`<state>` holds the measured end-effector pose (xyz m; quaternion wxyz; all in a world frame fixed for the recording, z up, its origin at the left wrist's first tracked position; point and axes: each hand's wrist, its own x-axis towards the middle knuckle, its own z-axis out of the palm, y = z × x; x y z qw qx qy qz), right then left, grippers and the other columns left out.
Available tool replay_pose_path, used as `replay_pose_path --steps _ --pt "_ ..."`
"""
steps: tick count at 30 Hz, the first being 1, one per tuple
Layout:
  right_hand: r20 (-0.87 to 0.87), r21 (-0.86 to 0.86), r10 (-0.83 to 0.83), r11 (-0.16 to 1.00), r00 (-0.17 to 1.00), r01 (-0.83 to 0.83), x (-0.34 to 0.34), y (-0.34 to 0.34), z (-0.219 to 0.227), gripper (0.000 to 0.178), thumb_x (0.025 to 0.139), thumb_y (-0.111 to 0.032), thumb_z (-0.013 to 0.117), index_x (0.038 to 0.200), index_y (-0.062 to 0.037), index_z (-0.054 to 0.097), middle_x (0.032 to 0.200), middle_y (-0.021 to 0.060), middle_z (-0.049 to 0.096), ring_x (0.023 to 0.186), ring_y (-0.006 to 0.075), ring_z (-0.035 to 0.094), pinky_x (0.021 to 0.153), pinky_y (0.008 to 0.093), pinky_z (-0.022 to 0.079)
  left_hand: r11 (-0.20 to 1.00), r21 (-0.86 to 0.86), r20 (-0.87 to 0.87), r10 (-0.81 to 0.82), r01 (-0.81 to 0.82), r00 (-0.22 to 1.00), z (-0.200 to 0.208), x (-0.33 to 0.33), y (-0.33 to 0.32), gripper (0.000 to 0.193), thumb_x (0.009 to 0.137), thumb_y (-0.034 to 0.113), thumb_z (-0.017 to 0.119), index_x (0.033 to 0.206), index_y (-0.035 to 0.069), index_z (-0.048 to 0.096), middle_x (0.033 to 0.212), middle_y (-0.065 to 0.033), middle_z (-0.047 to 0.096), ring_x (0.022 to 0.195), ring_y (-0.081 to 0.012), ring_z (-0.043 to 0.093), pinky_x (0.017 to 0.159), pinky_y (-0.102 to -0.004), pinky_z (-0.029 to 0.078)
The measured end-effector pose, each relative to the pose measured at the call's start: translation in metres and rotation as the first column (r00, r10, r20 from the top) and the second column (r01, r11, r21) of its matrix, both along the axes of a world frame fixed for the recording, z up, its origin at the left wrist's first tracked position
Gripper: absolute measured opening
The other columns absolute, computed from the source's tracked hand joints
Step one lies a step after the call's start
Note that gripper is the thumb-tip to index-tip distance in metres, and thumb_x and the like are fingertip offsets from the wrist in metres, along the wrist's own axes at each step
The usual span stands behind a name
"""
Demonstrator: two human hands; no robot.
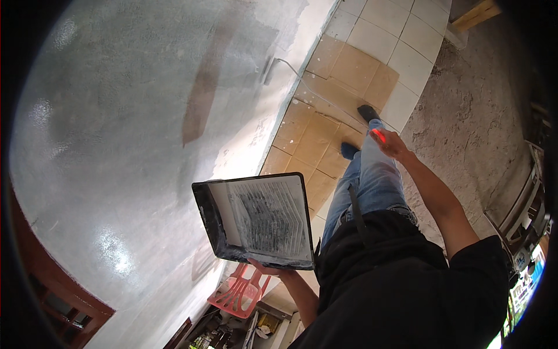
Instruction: The person applies paint to a wall using a paint roller and a paint tray.
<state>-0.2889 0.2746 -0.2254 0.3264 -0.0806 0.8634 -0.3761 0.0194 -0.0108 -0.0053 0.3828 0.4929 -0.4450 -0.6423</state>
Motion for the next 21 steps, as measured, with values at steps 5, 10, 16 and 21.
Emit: replay_pose_path --steps 5,10,16,21 --pt "0.047 -0.026 0.012 1.0 0.999 -0.01 -0.007 -0.03 0.002 0.055 0.092 -0.057 0.042 0.098 -0.0055 0.062 0.084 0.0227 0.063 0.082 0.0407 0.061 0.071 0.0431 0.047 0.999 0.033 -0.014 0.032 -0.031 0.999 -0.005 0.009 -0.003 0.075 0.09 0.056 0.036 0.142 0.002 0.028 0.147 -0.0156 0.026 0.133 -0.0355 0.029 0.11 -0.0479 0.023" --pt "0.063 -0.08 -0.01 0.997 0.998 0.015 0.003 -0.024 0.026 0.05 0.093 -0.051 0.046 0.096 -0.0037 0.062 0.082 0.0218 0.063 0.079 0.0391 0.061 0.069 0.0424 0.047 0.999 0.024 0.04 0.047 -0.048 0.998 -0.001 0.0 0.001 0.078 0.089 0.058 0.037 0.142 0.002 0.027 0.148 -0.0153 0.026 0.133 -0.0357 0.029 0.11 -0.048 0.023" --pt "0.077 -0.232 -0.063 0.97 0.995 0.079 0.009 -0.015 0.078 0.044 0.093 -0.045 0.05 0.098 -0.0032 0.063 0.081 0.0204 0.063 0.073 0.0356 0.06 0.067 0.039 0.047 0.997 -0.067 0.106 -0.03 0.037 0.994 0.001 0.001 -0.004 0.08 0.088 0.06 0.037 0.142 0.001 0.027 0.148 -0.0159 0.026 0.133 -0.0361 0.029 0.11 -0.0482 0.023" --pt "0.05 -0.273 -0.066 0.959 0.997 0.077 0.004 -0.008 0.063 0.042 0.093 -0.044 0.051 0.101 -0.0046 0.063 0.082 0.0193 0.063 0.074 0.0339 0.061 0.068 0.0377 0.047 1.0 -0.029 0.056 -0.001 0.002 0.998 -0.001 0.001 -0.007 0.08 0.087 0.059 0.038 0.141 0.002 0.029 0.147 -0.016 0.028 0.133 -0.0362 0.029 0.11 -0.0481 0.023"
